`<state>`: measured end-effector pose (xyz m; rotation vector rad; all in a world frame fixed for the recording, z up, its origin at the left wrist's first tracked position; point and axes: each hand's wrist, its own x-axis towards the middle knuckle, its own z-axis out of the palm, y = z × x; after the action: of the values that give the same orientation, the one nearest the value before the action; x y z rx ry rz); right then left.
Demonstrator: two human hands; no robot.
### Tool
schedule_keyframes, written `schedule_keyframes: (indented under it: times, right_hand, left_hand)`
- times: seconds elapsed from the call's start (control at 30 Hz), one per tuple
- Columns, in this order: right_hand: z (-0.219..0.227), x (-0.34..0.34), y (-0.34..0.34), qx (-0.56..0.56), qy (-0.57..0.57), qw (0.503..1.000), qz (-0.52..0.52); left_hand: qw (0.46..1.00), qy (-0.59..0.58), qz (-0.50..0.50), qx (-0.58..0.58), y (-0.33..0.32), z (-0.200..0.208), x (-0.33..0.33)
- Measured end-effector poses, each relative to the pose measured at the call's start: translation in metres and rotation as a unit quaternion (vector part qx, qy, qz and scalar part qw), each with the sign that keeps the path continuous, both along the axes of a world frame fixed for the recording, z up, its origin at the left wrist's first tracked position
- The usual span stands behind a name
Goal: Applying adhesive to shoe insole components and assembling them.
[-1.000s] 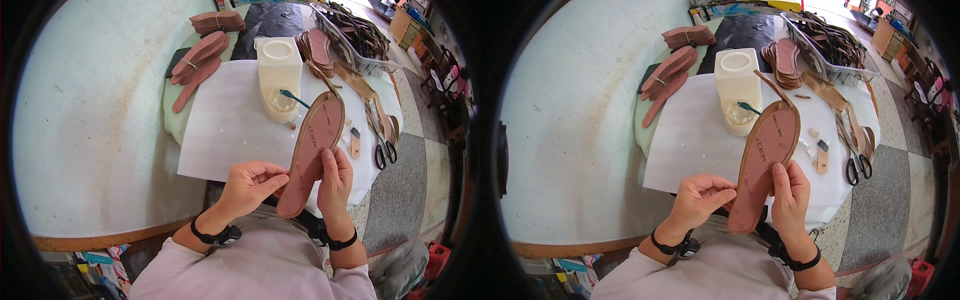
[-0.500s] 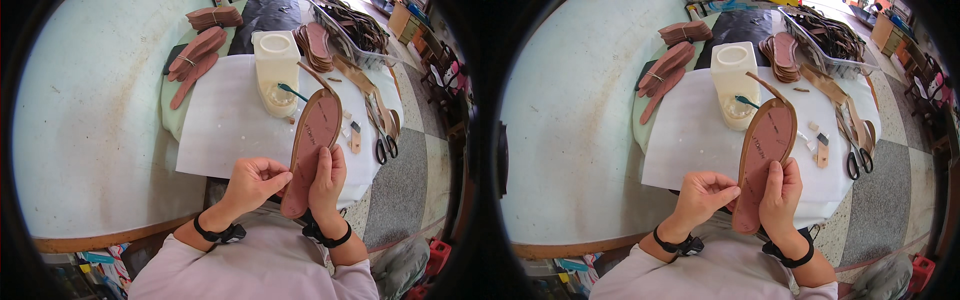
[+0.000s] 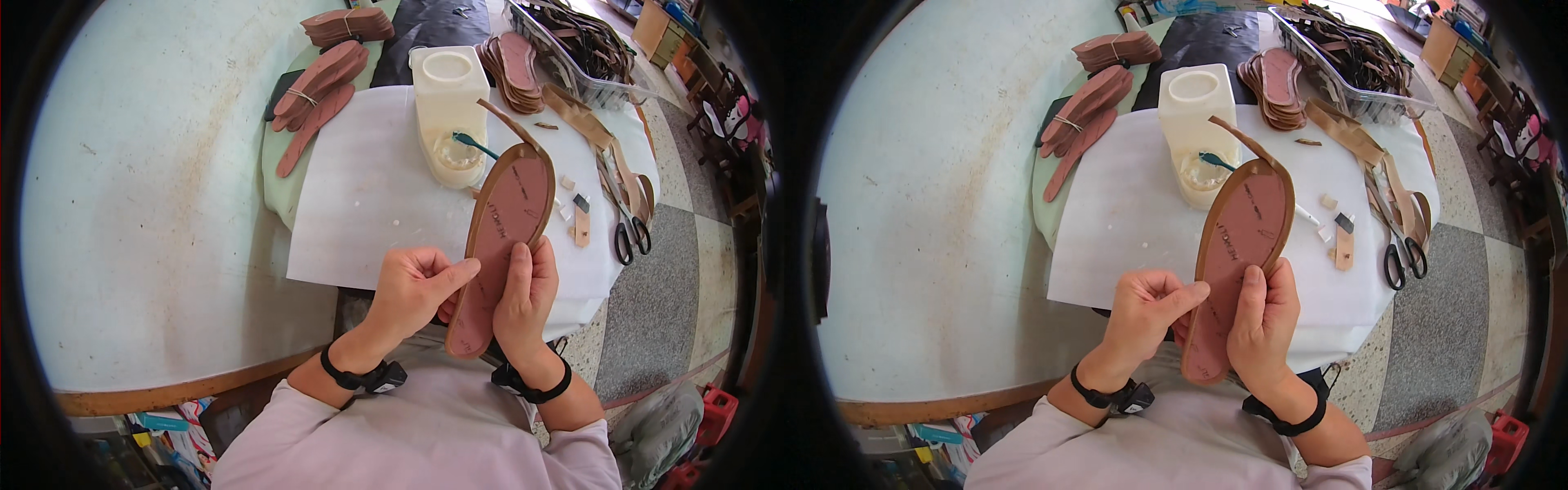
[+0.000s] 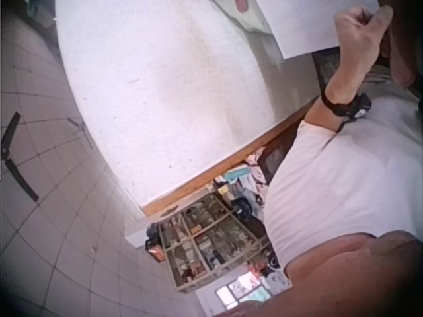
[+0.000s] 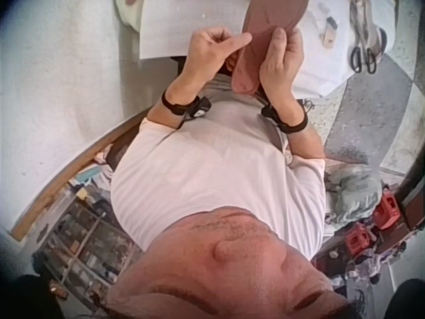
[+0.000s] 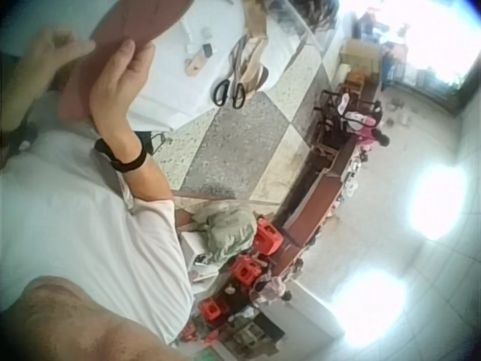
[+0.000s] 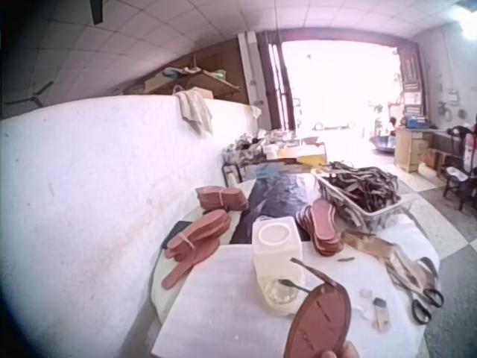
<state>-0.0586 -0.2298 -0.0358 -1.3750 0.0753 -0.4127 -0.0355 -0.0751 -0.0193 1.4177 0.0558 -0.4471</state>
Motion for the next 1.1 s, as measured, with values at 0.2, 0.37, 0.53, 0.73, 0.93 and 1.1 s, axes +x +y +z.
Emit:
schedule_keyframes:
  times: [0.2,0.37,0.53,0.73,0.93,1.1]
  right_hand:
    - [0.004,0.013,-0.011,0.046,0.034,0.998,-0.028]
    - [0.004,0.016,-0.018,0.046,0.019,0.998,-0.043]
    - [0.005,0.014,-0.013,0.035,0.007,0.997,-0.067]
    - [0.005,0.014,-0.007,0.037,-0.001,0.996,-0.086]
    - [0.009,0.022,-0.017,0.035,-0.005,0.993,-0.113]
    - [0.006,0.027,-0.025,0.056,-0.020,0.991,-0.122]
  left_hand:
    - [0.998,-0.003,-0.010,-0.068,-0.003,0.006,0.005]
    - [0.996,-0.003,-0.060,-0.064,0.000,0.004,-0.002]
    - [0.997,-0.019,-0.062,-0.043,0.000,0.000,-0.001]
    - [0.997,-0.035,-0.058,-0.045,-0.004,-0.008,-0.004]
    - [0.997,-0.024,-0.068,-0.036,-0.006,0.000,-0.006]
    - [0.994,0.023,-0.104,-0.029,-0.003,-0.006,-0.010]
